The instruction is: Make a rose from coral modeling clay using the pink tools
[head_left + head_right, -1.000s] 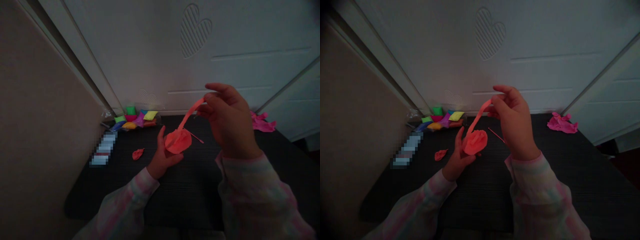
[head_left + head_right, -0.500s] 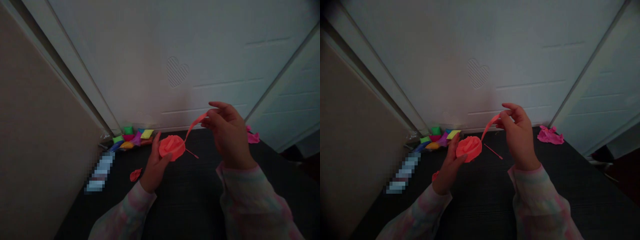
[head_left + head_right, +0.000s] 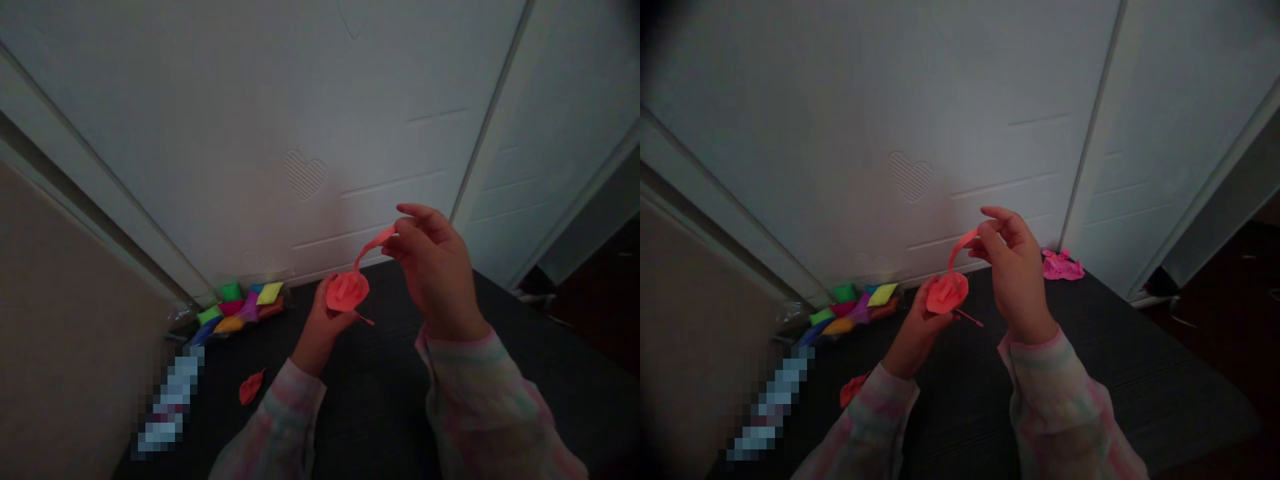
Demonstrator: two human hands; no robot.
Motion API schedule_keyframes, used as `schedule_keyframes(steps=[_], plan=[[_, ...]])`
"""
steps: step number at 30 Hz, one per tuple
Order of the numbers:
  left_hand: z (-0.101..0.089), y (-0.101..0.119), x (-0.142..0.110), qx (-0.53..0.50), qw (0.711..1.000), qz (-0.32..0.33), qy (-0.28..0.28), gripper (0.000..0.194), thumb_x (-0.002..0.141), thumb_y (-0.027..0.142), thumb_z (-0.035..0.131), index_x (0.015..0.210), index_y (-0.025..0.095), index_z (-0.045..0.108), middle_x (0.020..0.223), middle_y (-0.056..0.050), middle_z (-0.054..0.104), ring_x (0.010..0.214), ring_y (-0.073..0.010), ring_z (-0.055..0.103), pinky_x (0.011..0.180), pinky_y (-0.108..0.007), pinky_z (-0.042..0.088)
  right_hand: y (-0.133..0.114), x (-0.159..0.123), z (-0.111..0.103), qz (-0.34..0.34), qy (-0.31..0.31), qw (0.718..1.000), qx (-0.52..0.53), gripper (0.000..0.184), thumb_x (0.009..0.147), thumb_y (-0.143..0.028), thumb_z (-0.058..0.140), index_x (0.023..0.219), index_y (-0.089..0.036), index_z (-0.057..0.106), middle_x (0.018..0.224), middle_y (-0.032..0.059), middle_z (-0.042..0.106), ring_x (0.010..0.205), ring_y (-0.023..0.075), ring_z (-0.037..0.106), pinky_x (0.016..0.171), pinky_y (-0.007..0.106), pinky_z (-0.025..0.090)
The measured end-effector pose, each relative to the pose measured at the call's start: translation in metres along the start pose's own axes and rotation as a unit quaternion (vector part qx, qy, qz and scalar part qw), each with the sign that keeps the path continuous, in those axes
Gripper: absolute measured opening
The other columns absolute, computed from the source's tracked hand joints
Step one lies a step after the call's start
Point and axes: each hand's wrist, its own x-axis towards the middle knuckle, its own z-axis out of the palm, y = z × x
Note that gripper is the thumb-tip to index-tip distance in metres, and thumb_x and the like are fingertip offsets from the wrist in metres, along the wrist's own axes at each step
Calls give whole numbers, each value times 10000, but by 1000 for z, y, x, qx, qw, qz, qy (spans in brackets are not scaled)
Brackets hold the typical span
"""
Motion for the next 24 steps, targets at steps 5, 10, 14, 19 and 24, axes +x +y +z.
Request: schedule_keyframes(steps=[5,10,14,19,24], plan=[[5,3,-1,58,997,38,-44,770,604,126,593,1227,252,158,1256,-69,324,1116,-217,347,921,-398,296,-12,-4,1,-24,-13,1000,11,139,708,-250,483,835,-285,527,708,-48,501,560,65,507,547,236,464],[8,4,-5,45,997,39,-58,774,606,126,593,1231,249,153,1278,-65,293,1131,-216,327,933,-388,291,-21,-12,3,-21,-40,999,-23,131,736,-280,450,830,-325,530,761,-42,537,619,89,532,571,258,462],[10,7,-5,53,995,48,-71,714,607,121,592,1210,226,225,1278,-67,297,1136,-219,318,941,-384,282,-23,-16,6,-3,-56,998,10,128,742,-270,450,823,-315,539,753,-52,539,621,75,531,583,244,458],[12,10,-7,42,994,59,-83,695,604,121,592,1198,227,246,1264,-62,319,1137,-220,315,945,-389,272,-18,-11,5,-1,-41,999,10,114,734,-242,460,772,-309,544,747,-56,546,615,74,536,573,246,459],[13,13,-10,21,996,42,-79,724,586,136,611,1195,253,239,1260,-48,321,1126,-225,323,921,-385,303,-9,-3,-2,-16,-8,1000,-10,91,716,-294,478,786,-282,535,744,-51,537,635,75,544,583,245,462]])
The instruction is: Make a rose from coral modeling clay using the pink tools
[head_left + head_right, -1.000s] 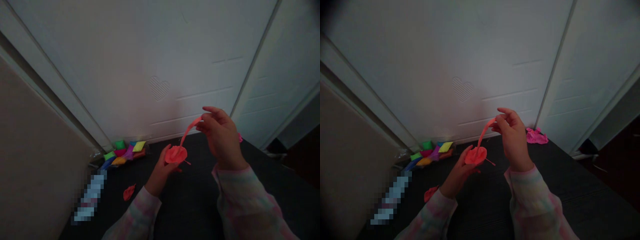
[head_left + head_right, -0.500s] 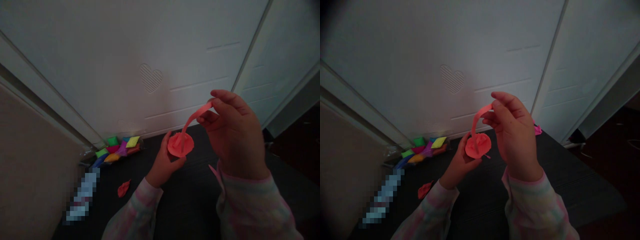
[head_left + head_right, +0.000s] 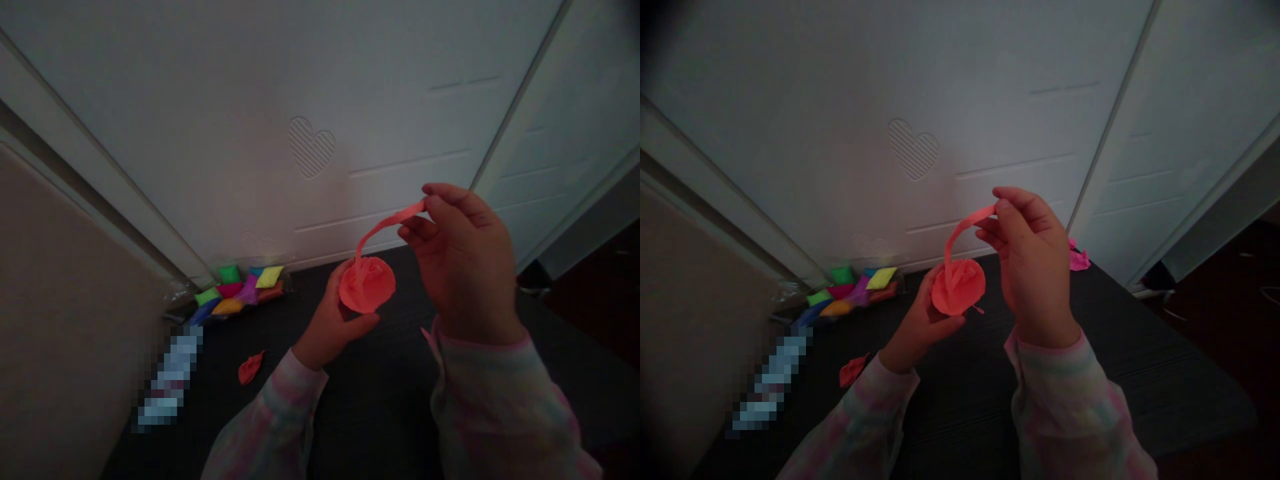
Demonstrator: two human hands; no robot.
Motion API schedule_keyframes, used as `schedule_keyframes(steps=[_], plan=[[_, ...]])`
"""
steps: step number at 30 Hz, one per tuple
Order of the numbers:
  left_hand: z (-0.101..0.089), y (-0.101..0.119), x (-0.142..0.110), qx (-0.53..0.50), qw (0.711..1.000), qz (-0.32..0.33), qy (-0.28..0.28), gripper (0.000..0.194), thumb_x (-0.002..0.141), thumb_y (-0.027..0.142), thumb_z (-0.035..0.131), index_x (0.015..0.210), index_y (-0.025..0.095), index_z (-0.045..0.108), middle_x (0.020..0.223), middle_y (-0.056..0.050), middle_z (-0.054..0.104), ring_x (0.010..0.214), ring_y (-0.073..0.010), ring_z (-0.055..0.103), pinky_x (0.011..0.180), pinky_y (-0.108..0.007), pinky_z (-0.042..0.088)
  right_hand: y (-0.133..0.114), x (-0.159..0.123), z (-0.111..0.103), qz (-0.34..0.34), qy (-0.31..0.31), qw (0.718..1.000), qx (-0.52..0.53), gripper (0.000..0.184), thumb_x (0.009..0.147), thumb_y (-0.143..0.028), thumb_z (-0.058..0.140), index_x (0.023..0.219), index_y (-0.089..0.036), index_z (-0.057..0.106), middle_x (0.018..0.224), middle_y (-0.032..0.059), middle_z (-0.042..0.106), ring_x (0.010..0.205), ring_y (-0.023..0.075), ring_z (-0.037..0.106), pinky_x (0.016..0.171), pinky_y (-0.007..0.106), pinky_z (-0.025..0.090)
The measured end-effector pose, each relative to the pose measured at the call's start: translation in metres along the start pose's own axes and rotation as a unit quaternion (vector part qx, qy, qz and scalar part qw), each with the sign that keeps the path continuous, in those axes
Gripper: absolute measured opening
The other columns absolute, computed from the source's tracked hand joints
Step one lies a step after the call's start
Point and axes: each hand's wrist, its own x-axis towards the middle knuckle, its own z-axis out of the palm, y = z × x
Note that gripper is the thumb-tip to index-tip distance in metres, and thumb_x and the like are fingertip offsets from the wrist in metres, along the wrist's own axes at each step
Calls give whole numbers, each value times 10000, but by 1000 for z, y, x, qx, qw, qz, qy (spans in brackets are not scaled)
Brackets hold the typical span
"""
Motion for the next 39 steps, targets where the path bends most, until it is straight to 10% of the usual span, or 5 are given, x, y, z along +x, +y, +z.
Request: schedule_keyframes(steps=[8,15,28,39], plan=[[-2,7,3,-116,988,-38,96,523,688,165,475,1165,258,284,1218,-44,364,1020,-196,424,719,-282,439,4,4,-5,-8,17,1000,-17,85,708,-297,492,777,-267,532,718,-52,540,620,75,550,564,238,462],[-6,9,2,-10,988,-18,150,481,679,166,482,1132,271,358,1220,-14,373,1053,-205,393,795,-310,407,1,2,0,2,11,1000,-16,79,704,-279,498,771,-269,539,715,-49,543,613,78,544,565,240,467],[19,-20,4,-223,968,-45,105,411,670,124,407,1067,231,397,1177,-41,399,978,-209,445,709,-329,430,5,-3,3,-2,-7,1000,-21,113,715,-255,472,804,-248,542,693,-48,542,622,70,547,595,234,463],[25,-36,7,-318,937,-59,134,461,779,494,194,1034,206,449,1143,-70,457,989,-210,452,701,-329,423,3,-5,6,6,-25,1000,-8,118,718,-251,470,813,-241,538,680,-46,546,631,74,550,613,242,465]])
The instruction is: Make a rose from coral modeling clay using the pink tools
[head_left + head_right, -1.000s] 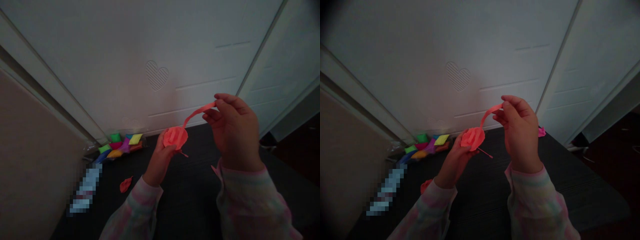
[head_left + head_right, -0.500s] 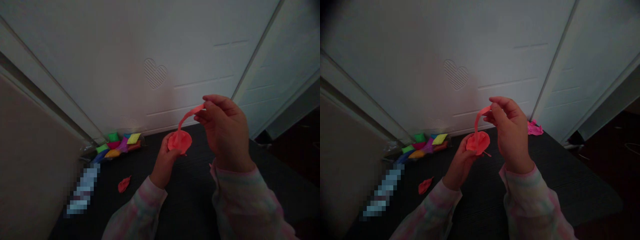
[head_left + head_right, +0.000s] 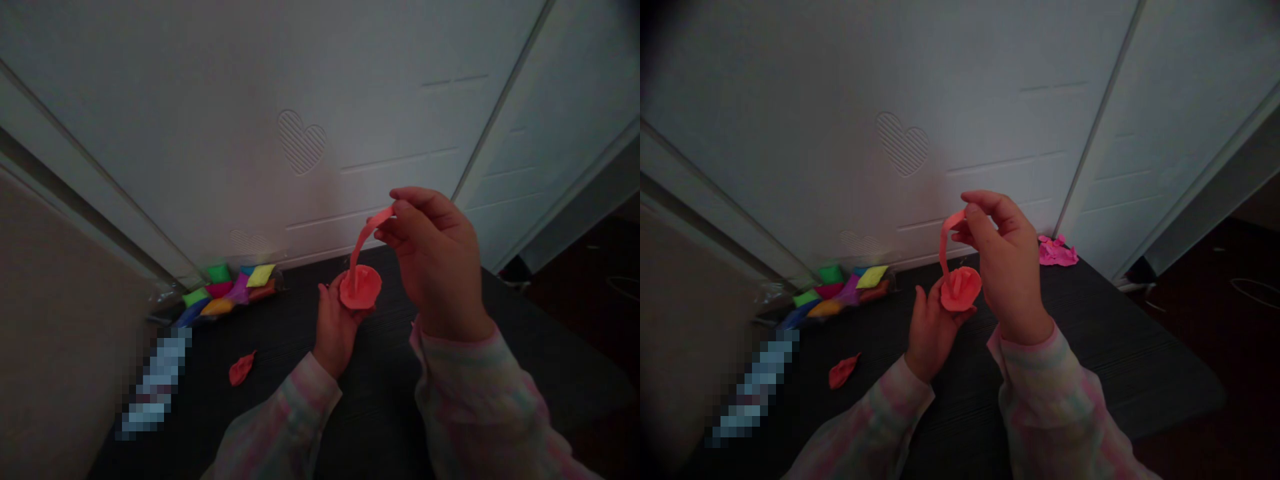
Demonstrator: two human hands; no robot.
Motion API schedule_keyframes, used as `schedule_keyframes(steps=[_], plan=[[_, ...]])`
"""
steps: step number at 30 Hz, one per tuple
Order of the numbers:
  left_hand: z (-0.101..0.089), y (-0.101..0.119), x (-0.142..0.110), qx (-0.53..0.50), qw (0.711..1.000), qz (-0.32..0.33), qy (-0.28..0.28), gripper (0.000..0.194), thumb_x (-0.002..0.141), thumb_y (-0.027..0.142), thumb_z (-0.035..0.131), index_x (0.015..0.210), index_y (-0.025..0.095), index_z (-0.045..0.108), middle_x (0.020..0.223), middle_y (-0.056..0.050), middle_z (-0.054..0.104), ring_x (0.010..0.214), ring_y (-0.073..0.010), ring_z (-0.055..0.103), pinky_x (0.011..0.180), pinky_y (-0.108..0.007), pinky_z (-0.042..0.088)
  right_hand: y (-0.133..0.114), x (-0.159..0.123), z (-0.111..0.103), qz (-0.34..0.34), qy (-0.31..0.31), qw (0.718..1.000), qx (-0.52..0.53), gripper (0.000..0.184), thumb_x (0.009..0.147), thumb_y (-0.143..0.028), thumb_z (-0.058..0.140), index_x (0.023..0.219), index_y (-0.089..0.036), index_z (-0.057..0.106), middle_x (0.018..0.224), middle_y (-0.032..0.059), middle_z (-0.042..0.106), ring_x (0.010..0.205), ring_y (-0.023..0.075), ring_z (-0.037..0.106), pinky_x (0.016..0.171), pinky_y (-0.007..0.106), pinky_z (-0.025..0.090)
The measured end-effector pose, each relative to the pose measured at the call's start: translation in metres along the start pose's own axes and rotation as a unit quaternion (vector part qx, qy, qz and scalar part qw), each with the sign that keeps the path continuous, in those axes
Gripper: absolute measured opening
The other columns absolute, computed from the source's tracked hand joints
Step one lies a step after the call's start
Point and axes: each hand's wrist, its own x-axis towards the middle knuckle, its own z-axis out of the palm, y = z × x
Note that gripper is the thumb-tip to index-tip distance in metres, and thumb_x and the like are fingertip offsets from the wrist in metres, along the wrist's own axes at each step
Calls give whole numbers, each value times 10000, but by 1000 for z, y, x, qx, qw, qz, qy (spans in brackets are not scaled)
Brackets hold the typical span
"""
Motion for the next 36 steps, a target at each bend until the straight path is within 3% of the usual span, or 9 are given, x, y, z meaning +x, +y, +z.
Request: schedule_keyframes(steps=[12,28,36], plan=[[1,-1,1,-19,1000,6,6,511,757,537,198,1039,203,463,1144,-73,461,1019,-216,435,728,-326,415,2,-8,12,27,-39,999,-4,145,715,-279,467,831,-247,547,711,-46,539,603,62,536,597,229,468],[-1,4,-2,28,999,20,10,329,769,386,345,1015,204,467,1133,-78,469,991,-231,459,697,-345,439,31,16,-13,50,47,998,-6,115,673,-231,496,773,-207,547,638,-47,538,557,59,535,573,233,458],[-3,7,-2,37,998,37,29,304,769,355,358,1013,207,465,1141,-71,461,973,-222,474,682,-332,447,34,21,-19,54,66,996,-4,108,657,-233,510,757,-211,546,628,-50,530,548,59,530,567,231,456]])
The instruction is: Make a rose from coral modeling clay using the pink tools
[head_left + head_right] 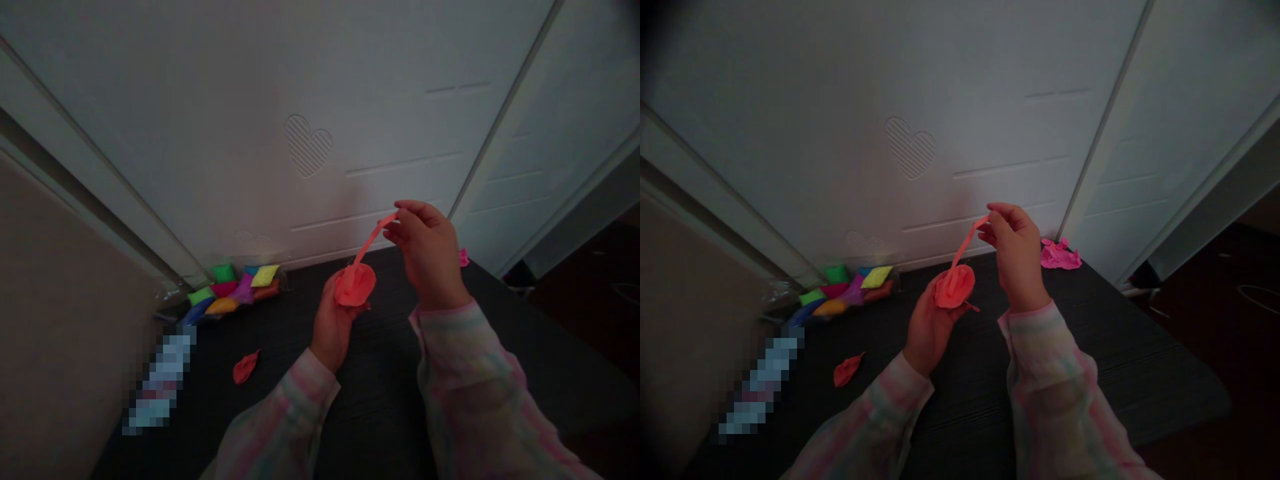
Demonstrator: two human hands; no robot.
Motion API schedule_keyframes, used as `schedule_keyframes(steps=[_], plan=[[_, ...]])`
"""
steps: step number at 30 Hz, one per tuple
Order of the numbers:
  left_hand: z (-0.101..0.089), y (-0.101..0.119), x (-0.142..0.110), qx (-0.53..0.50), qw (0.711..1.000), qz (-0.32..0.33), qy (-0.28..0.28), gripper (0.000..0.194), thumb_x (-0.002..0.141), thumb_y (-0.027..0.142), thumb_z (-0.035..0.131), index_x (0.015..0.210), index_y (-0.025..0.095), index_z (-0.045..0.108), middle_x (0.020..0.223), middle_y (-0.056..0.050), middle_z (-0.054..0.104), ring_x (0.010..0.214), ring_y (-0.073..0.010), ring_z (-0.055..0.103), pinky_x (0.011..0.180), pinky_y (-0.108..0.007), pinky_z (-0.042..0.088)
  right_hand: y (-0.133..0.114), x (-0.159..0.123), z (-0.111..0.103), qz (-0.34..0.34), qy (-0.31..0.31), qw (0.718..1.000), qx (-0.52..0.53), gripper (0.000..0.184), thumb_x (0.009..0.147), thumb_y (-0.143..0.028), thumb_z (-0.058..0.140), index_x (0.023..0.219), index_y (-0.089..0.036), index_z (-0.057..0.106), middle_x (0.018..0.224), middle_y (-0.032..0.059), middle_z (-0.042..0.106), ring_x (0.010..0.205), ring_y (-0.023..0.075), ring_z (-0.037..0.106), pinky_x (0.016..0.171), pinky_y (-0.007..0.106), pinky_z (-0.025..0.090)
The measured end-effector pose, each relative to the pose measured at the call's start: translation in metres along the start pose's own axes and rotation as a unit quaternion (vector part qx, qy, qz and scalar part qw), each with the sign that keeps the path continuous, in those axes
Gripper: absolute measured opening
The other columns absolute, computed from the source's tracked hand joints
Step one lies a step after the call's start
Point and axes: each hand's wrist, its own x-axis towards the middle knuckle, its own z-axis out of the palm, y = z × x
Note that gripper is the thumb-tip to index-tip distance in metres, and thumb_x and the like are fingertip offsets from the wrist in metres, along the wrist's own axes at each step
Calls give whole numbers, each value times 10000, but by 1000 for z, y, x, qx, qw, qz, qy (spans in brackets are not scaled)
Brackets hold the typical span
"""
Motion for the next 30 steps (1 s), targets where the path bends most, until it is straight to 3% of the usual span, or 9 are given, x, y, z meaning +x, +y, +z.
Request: schedule_keyframes(steps=[30], plan=[[-4,7,3,51,998,30,15,269,725,263,441,987,210,474,1137,-60,461,947,-211,484,635,-285,457,1,4,-5,0,12,1000,-5,101,652,-234,514,750,-220,539,634,-52,531,573,69,543,552,230,454]])
